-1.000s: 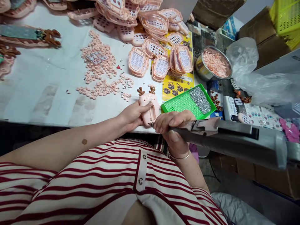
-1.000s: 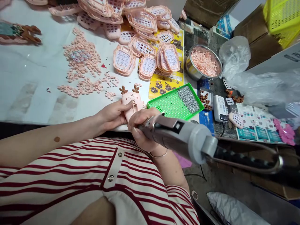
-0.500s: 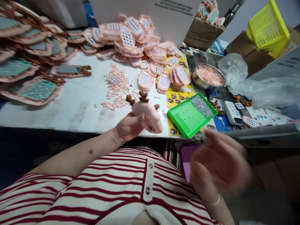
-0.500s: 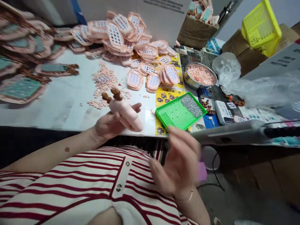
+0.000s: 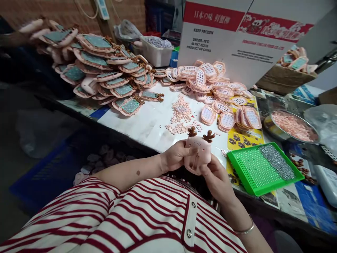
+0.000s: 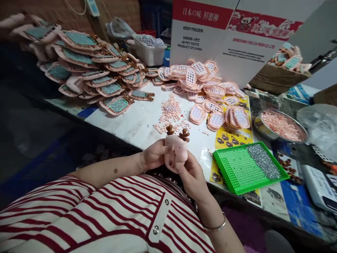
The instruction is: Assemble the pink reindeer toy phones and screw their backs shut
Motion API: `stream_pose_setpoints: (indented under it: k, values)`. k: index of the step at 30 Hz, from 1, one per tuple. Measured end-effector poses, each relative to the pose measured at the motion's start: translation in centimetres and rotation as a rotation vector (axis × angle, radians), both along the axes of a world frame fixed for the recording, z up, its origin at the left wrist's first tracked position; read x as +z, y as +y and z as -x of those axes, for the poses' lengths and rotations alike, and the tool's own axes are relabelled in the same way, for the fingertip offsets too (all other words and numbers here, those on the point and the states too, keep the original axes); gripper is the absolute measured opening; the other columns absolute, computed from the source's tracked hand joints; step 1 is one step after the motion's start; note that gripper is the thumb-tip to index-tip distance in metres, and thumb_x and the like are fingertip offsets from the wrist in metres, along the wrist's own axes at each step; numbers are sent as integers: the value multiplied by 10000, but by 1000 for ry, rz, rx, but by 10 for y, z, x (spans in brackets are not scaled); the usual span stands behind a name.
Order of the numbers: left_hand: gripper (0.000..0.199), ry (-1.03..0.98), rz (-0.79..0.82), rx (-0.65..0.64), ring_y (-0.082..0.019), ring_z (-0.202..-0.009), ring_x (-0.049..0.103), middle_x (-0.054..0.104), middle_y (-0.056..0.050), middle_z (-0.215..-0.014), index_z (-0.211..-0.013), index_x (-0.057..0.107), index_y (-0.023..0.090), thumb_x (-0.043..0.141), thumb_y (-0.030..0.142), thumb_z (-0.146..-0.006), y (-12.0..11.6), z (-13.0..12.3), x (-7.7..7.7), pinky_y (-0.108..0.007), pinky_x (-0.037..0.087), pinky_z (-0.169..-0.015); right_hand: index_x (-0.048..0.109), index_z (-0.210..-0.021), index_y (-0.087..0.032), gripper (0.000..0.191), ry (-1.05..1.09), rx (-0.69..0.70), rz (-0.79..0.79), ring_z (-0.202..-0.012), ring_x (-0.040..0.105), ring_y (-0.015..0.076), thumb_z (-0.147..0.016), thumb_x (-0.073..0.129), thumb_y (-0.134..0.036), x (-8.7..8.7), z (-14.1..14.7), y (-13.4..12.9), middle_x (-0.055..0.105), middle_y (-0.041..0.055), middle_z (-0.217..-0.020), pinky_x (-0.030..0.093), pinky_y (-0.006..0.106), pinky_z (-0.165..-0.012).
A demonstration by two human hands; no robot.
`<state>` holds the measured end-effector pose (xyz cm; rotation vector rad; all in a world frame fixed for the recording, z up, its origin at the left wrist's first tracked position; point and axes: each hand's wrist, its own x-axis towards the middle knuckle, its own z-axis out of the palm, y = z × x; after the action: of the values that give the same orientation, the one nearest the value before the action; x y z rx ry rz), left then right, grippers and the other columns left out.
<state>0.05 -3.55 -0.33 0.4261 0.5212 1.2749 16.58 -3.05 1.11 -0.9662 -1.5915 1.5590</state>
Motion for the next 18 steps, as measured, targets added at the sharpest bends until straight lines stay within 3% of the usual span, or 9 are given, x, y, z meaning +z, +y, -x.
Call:
stream_pose_setpoints:
  k: [5,9,12,14,18]
  values:
    - [560,95,-58,78,-169,-714,669,735,-55,-810,-855,773,153,998,476,-458,-3,9,2,-307,552,-717,728,-993,-249,342,38,30,49,-866,700,201,-785,801,-511,-6,18,8,772,37,-928,600,355,-859]
    - [497,195,-39,261,-180,-737,687,741,-47,-817,-821,759,167,983,476,-503,-12,33,7,-314,569,-759,709,-1144,-280,445,-17,172,0,-1035,722,219,-783,804,-522,-12,29,20,779,57,-1139,584,409,-991]
    - [396,311,65,465,-197,-794,708,743,-43,-850,-831,730,161,969,328,-563,-37,88,1,-327,566,-821,667,-1264,-301,563,-116,238,-3,-1188,695,244,-764,828,-505,-21,35,27,720,77,-1334,534,470,-1099]
    - [376,456,165,566,-213,-829,717,744,-67,-891,-884,733,140,934,304,-612,-68,136,-11,-325,558,-828,715,-1187,-285,464,-207,268,29,-1162,711,250,-786,812,-496,-28,35,30,745,84,-1287,540,480,-1094]
    - [367,993,469,525,-255,-898,700,746,-104,-923,-897,740,136,908,299,-613,-133,217,-34,-342,540,-835,777,-1036,-280,324,-285,261,62,-1070,739,239,-794,805,-494,-35,33,35,800,64,-1119,564,444,-1054]
